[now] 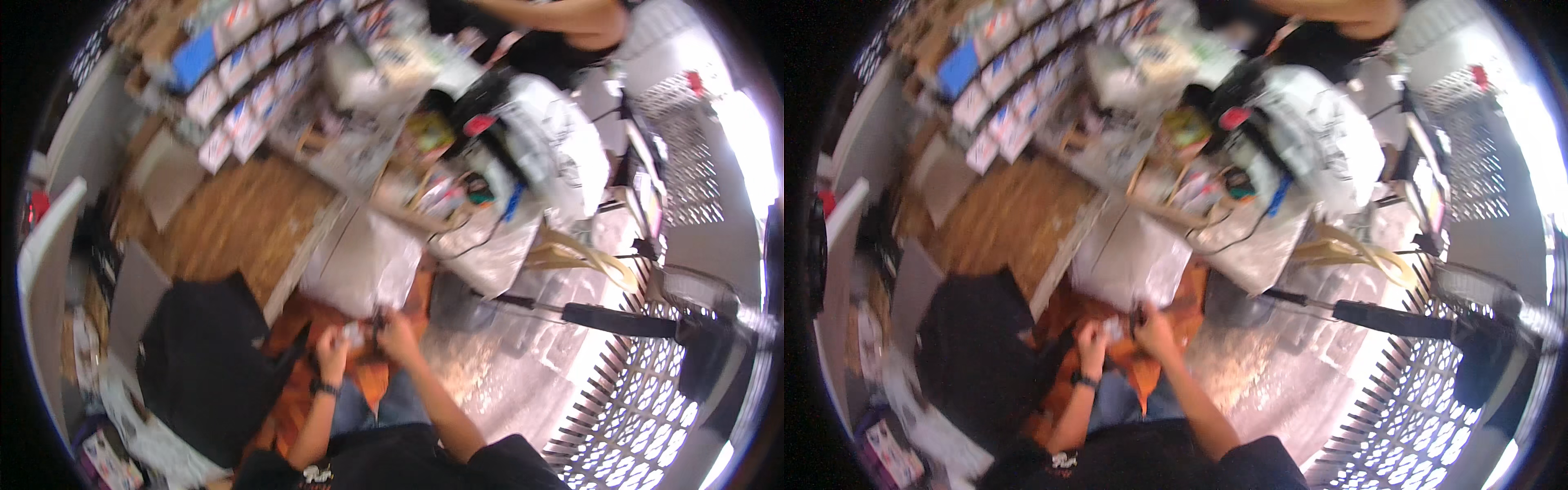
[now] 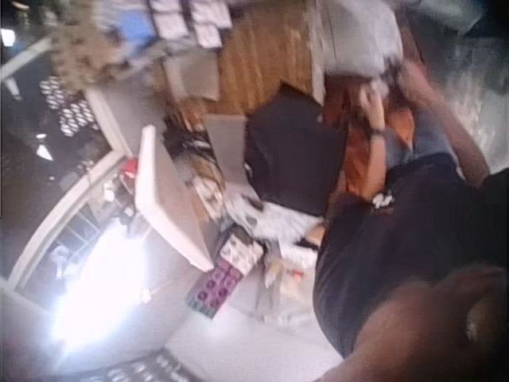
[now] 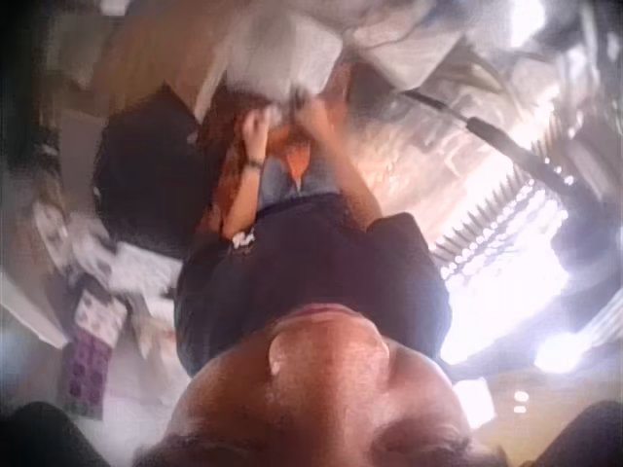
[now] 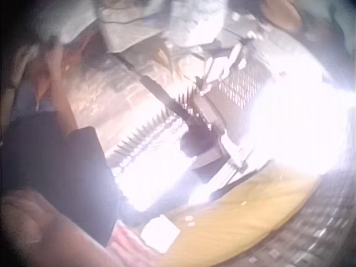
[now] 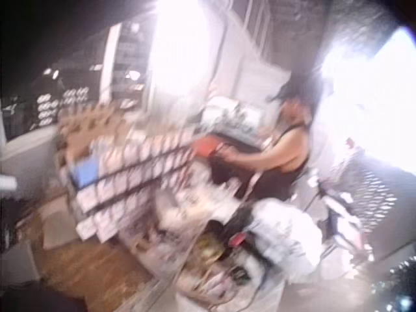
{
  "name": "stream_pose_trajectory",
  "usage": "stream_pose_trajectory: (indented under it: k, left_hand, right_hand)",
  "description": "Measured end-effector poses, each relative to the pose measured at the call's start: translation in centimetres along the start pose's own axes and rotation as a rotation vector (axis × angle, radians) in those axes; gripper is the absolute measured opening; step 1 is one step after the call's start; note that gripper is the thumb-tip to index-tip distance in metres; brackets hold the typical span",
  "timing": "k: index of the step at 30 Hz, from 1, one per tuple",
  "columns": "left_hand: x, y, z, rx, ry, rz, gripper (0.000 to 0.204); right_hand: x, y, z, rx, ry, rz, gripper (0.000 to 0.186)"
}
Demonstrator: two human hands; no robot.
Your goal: The person picks up a printed garment from a station, carries a translucent stencil to a workspace, and positions a black shirt onto a heat press before cutting a small tag with scissors.
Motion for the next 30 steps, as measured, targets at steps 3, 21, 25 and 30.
stream_pose_trajectory:
  k: [3, 21, 25, 30]
  left_hand:
    - [-1.2, 1.1, -4.8, 0.172, 0.09, -0.015, 0.019]
    - [-1.1, 12.0, -12.6, 0.18, 0.127, -0.339, 0.017]
    - [4.1, 13.3, -13.8, 0.061, 0.437, -0.403, 0.022]
    - [3.0, 12.6, -14.0, -0.029, 0.248, -0.453, 0.021]
  right_hand:
    - [-1.2, -1.5, -4.4, 0.18, -0.145, 0.146, 0.035]
    - [2.1, -8.7, -16.2, 0.133, -0.239, 0.727, 0.032]
    - [-0.3, -8.8, -18.5, 0.216, -0.279, 0.719, 0.044]
    - [1.8, -7.0, -16.2, 0.228, -0.143, 0.783, 0.042]
Point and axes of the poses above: each hand's wrist, its own z-axis towards the middle knuckle, its own y-axis out of the back of the hand, x = y × z, the point moved 1 cm from there along z, towards the middle knuckle, and after that the axes turned 3 degrees about y, right-handed, at the moved point
